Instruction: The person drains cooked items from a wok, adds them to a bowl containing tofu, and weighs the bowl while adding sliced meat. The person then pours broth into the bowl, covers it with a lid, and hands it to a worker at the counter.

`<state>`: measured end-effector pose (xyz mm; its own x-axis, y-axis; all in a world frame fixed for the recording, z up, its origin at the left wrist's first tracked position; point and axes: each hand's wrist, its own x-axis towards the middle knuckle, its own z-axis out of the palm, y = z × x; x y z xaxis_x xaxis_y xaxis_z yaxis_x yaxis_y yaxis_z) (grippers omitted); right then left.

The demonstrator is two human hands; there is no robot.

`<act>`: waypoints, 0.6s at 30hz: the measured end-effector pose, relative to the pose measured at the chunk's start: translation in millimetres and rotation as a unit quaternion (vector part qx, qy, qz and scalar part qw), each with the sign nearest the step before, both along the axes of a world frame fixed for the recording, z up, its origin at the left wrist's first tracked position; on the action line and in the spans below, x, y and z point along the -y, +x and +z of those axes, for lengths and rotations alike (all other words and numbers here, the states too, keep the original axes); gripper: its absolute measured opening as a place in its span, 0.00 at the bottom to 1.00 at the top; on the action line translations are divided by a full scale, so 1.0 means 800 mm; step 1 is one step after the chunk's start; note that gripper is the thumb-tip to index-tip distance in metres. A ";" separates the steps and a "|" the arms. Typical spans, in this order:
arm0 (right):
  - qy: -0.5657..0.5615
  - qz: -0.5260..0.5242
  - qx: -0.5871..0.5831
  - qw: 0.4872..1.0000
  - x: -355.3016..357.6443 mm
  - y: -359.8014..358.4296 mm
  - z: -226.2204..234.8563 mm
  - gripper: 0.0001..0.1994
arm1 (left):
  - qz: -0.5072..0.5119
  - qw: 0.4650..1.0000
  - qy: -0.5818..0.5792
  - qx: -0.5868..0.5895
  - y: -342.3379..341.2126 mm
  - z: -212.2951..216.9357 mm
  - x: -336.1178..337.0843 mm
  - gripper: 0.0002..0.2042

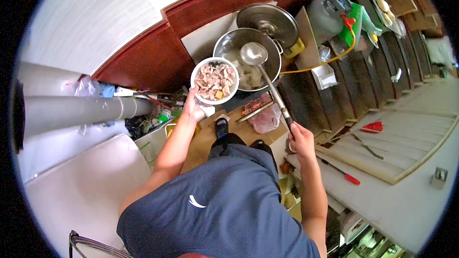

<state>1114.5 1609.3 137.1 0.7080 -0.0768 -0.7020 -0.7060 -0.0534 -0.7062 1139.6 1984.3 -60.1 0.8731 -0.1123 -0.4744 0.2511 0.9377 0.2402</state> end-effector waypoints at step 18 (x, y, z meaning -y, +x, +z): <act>-0.153 0.249 0.106 0.950 -0.008 0.187 -0.279 0.17 | 0.369 0.927 -0.021 0.066 -0.327 0.083 0.102 0.34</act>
